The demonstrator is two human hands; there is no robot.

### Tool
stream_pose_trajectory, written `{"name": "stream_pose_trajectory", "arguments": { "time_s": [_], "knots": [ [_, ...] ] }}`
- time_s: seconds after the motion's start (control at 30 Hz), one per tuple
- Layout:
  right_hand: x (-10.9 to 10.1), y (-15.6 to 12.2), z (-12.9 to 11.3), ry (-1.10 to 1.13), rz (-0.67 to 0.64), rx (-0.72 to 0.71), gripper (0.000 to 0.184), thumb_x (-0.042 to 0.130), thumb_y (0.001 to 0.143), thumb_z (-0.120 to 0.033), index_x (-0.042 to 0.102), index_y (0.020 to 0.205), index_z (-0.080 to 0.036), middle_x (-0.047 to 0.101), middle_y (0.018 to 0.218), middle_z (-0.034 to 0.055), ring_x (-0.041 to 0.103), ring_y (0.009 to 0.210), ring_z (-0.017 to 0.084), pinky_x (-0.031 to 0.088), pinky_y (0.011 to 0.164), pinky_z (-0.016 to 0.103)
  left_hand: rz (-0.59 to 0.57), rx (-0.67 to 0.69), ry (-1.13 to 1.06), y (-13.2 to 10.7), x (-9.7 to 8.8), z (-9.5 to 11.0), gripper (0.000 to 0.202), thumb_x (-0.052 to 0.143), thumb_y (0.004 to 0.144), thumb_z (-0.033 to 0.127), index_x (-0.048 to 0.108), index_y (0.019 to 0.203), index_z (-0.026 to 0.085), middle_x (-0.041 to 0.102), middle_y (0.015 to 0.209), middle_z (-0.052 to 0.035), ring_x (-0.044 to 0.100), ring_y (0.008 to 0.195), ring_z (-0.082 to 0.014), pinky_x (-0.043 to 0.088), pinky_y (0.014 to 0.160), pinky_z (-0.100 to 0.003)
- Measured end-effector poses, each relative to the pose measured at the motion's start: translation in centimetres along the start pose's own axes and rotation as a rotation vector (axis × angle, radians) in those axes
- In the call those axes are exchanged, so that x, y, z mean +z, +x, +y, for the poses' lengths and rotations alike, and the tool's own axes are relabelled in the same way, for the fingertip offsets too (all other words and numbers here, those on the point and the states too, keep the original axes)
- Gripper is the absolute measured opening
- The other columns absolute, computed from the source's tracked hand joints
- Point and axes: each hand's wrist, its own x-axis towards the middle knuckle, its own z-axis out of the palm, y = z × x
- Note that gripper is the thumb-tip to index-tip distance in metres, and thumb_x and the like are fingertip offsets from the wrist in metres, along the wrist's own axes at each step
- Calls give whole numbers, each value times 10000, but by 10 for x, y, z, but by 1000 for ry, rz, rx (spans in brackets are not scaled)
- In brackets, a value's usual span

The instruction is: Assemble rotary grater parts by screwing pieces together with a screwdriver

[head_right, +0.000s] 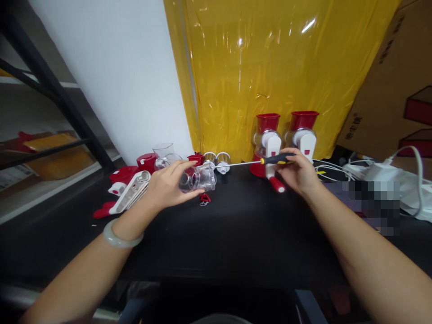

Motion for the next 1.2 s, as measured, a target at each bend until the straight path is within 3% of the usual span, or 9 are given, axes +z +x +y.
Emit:
{"name": "stream_pose_trajectory", "arguments": {
  "time_s": [0.07,0.13,0.23,0.3,0.43,0.67,0.97,1.2],
  "knots": [
    [-1,0,0,14,-26,-10,206,670,572,-213,702,776,-200,648,754,22,638,731,174,558,611,301,4,7,6,0,0,0,667,747,838,564,586,1322,133,735,1152,-131,719,987,-262,551,750,-328],
    [-3,2,1,-35,-4,-41,162,703,666,-345,688,727,-197,646,724,31,637,695,176,559,590,308,6,12,15,0,0,0,667,739,844,569,583,1324,133,735,1153,-131,720,979,-260,551,751,-329],
    [-6,5,5,-222,37,-94,431,685,781,-623,662,707,-200,585,548,19,534,473,140,461,446,266,6,8,17,0,0,0,676,741,838,575,580,1327,137,734,1156,-129,721,971,-257,551,736,-330],
    [-6,5,7,-316,29,-130,474,747,738,-670,645,734,-208,535,476,-13,471,400,117,387,397,236,1,4,13,0,0,0,674,744,837,571,578,1329,142,734,1159,-126,721,982,-259,550,728,-330],
    [-2,3,7,-291,42,-223,491,833,658,-650,608,708,-217,540,518,-34,473,418,100,372,392,220,-9,-9,4,0,0,0,666,750,836,560,575,1332,153,732,1176,-130,719,1014,-270,555,742,-335],
    [2,1,7,-264,99,-339,422,812,733,-586,618,753,-212,577,658,-6,505,490,114,416,417,258,-18,-30,-17,-1,2,-1,683,746,827,587,576,1329,157,734,1175,-135,721,995,-273,565,756,-345],
    [4,0,7,-273,119,-342,382,798,759,-555,622,727,-217,549,667,-17,493,529,109,400,422,231,-22,-48,-25,0,0,0,696,759,819,582,572,1338,157,729,1197,-141,721,1024,-281,564,770,-346],
    [6,2,6,-118,132,-232,184,781,691,-294,626,667,-196,551,681,-6,513,592,117,453,483,228,-8,-34,-27,0,-1,0,673,750,828,573,579,1325,153,736,1178,-133,726,998,-269,560,761,-340]
  ]
}}
